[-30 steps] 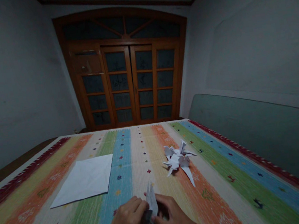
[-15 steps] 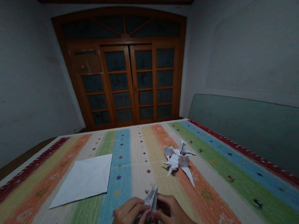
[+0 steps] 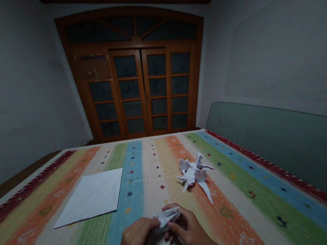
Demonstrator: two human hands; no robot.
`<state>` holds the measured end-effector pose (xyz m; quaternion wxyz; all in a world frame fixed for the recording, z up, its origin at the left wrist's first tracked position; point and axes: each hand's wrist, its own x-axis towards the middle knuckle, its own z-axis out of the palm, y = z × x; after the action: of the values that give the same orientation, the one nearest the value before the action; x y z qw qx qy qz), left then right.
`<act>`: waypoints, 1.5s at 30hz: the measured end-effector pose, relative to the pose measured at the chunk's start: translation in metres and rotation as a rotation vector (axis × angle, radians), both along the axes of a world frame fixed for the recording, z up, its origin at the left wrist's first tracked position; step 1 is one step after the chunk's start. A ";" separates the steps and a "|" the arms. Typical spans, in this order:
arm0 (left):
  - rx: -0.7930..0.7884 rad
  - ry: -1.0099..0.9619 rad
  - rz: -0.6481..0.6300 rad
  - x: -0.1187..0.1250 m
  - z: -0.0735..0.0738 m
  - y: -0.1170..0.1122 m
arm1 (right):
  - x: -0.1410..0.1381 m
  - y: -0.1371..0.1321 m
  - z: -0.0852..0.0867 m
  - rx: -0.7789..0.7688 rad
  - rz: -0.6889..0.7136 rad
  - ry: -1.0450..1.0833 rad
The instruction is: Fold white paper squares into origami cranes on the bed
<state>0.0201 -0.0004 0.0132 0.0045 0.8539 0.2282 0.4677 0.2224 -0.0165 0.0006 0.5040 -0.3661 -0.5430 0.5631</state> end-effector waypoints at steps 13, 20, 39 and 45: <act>-0.057 -0.012 -0.029 0.001 0.015 -0.002 | 0.008 -0.002 -0.011 0.016 0.091 0.058; -0.104 -0.007 -0.054 0.000 0.013 -0.002 | 0.006 0.000 -0.012 -0.055 0.123 0.155; -0.283 0.089 -0.032 0.003 0.013 -0.010 | -0.002 0.005 -0.006 -0.057 -0.025 0.004; -0.308 0.109 -0.012 0.004 0.003 -0.008 | -0.001 0.003 -0.002 -0.034 -0.041 -0.035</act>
<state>0.0242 -0.0079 0.0164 0.1259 0.8685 0.2920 0.3802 0.2214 -0.0136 -0.0011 0.4997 -0.3954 -0.5343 0.5554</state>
